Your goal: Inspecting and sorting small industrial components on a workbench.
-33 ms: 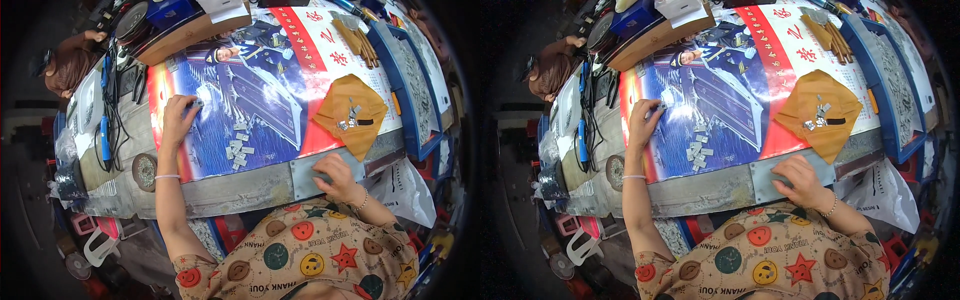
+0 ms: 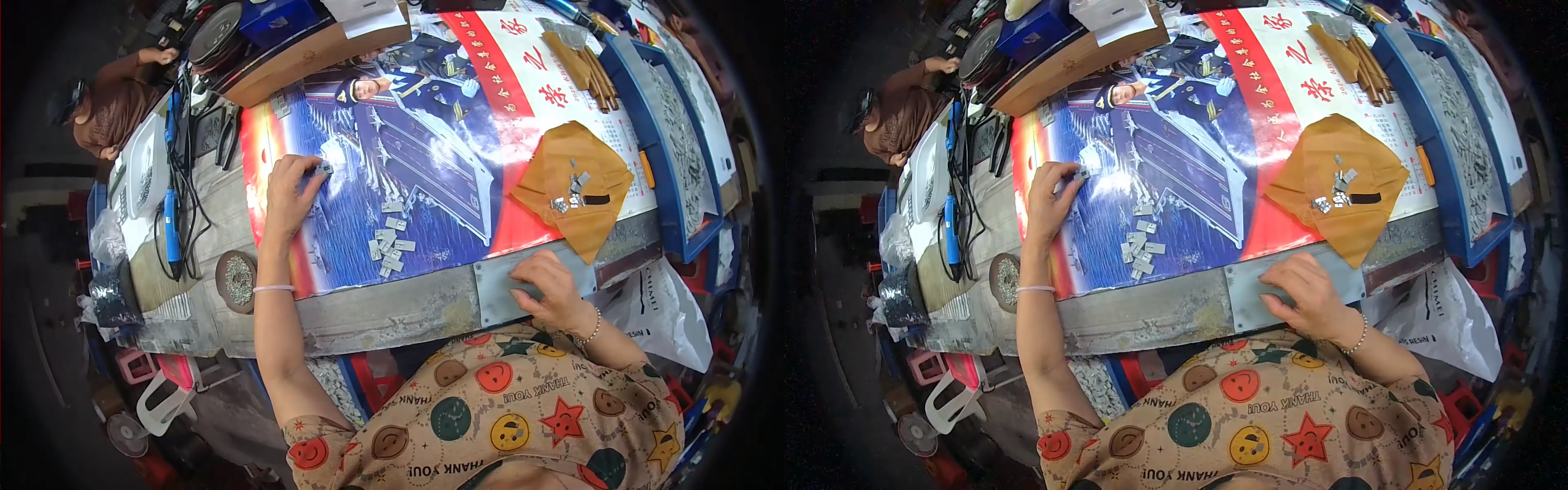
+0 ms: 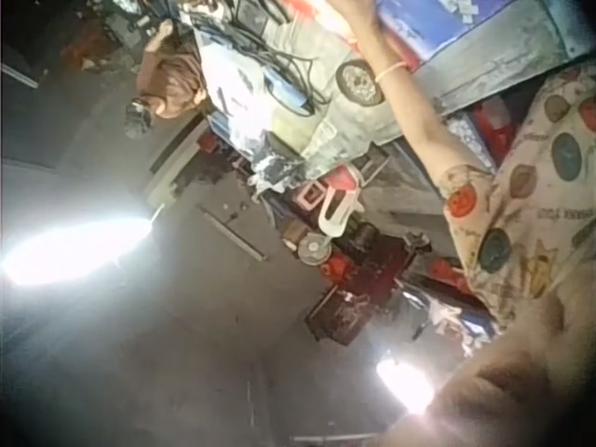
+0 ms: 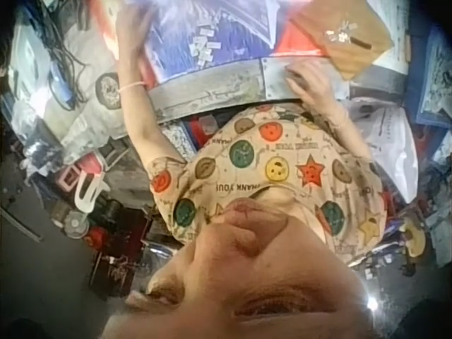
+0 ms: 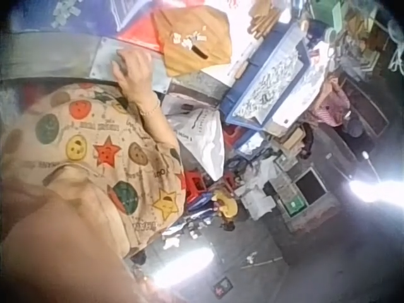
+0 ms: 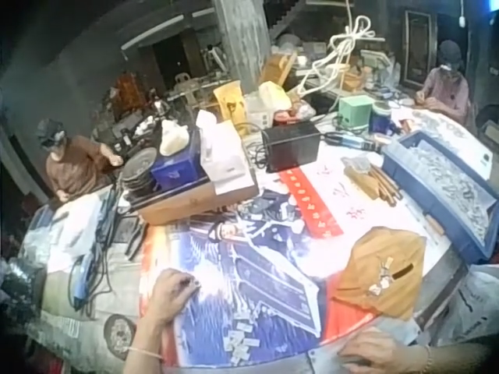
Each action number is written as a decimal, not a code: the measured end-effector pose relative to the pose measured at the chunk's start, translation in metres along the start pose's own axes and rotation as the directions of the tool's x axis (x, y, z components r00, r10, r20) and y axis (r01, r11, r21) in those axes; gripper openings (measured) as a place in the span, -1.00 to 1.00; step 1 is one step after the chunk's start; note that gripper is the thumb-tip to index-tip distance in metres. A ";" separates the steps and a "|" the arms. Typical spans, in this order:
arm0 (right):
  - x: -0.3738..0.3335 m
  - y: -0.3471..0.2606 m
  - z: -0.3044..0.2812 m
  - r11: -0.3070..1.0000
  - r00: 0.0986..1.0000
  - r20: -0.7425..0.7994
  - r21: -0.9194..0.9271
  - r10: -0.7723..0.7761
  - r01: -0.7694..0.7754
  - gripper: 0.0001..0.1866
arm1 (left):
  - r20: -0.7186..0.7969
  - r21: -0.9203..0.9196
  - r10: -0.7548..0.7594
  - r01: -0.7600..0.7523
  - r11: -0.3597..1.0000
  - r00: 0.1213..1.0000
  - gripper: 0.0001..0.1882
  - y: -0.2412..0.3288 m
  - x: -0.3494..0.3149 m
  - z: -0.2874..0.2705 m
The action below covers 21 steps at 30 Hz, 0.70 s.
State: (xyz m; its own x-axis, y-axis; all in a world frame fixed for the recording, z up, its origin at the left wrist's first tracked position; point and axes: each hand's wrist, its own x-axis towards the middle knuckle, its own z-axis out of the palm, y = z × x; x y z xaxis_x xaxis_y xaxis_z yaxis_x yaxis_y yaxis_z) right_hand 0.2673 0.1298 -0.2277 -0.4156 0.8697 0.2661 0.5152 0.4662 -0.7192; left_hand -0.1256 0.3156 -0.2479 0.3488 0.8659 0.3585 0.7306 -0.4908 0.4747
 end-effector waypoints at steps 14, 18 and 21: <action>-0.002 0.000 0.004 1.000 1.000 -0.022 -0.020 -0.010 0.010 -0.71 | -0.009 0.005 -0.067 0.067 0.998 0.998 -0.87 -0.031 0.017 -0.002; -0.001 0.000 0.003 1.000 1.000 -0.019 0.000 0.003 -0.003 -0.72 | -0.041 0.005 -0.112 0.113 0.994 0.993 -0.87 -0.056 0.031 -0.004; 0.001 0.001 0.003 1.000 1.000 -0.006 0.001 0.009 -0.009 -0.72 | -0.055 0.001 -0.155 0.156 0.988 0.986 -0.86 -0.070 0.042 -0.007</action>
State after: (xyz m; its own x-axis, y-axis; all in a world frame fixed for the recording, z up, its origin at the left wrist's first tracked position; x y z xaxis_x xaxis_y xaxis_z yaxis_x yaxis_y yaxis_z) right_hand 0.2656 0.1305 -0.2302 -0.4063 0.8750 0.2632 0.5186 0.4580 -0.7220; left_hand -0.1663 0.3859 -0.2610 0.1980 0.9250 0.3243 0.7766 -0.3499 0.5239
